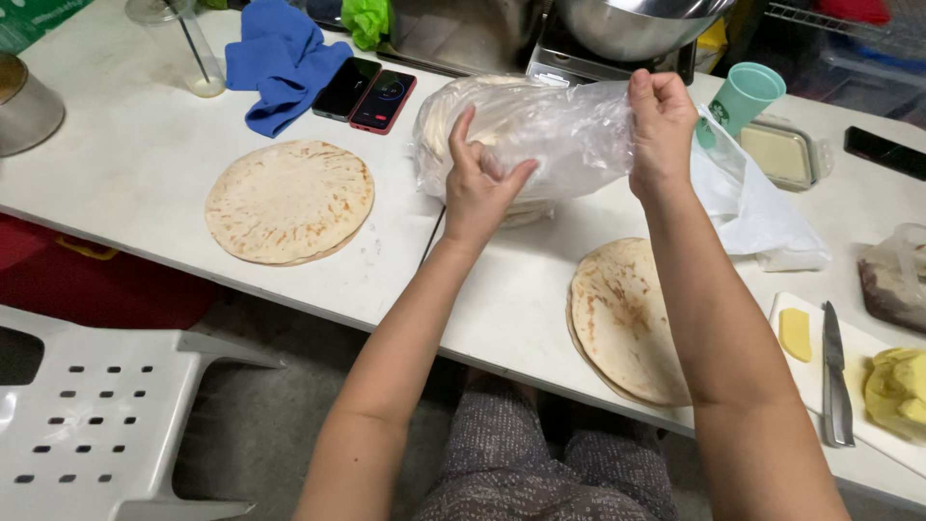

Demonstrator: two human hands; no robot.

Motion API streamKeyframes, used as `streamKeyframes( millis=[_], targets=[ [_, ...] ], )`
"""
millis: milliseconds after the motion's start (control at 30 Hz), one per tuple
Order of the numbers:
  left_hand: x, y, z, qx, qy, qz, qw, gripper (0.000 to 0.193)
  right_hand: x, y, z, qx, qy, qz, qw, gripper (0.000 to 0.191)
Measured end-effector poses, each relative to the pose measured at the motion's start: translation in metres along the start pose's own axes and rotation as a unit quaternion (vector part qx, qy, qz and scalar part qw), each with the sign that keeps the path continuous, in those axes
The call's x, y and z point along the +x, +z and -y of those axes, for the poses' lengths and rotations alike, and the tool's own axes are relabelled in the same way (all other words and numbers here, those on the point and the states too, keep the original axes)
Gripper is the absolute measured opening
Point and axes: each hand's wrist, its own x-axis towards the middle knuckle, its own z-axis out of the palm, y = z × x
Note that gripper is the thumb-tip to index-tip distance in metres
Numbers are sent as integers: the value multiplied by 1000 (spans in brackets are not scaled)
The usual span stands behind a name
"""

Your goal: The person drizzles chocolate sauce over a cheese-topped flatbread using tongs, then stacks flatbreads from a plastic-wrapped pile. They then place cheese sticks by hand around the edge of a flatbread, cutting and positioning them with a knife.

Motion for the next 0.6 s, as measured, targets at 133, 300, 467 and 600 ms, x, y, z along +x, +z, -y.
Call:
streamKeyframes(
  millis=[133,300,467,600],
  targets=[
    [3,-10,-18,7,-65,20,998,32,-5,-3,15,87,24,35,995,25],
    [1,-36,-28,-191,66,-31,979,37,-18,2,46,148,198,-22,969,19],
    [-24,-48,-33,-345,-73,-3,936,30,-52,-3,21,56,29,112,992,17],
    [-42,-81,-27,-356,-117,-27,927,27,-50,-26,17,142,73,69,985,9]
  ],
)
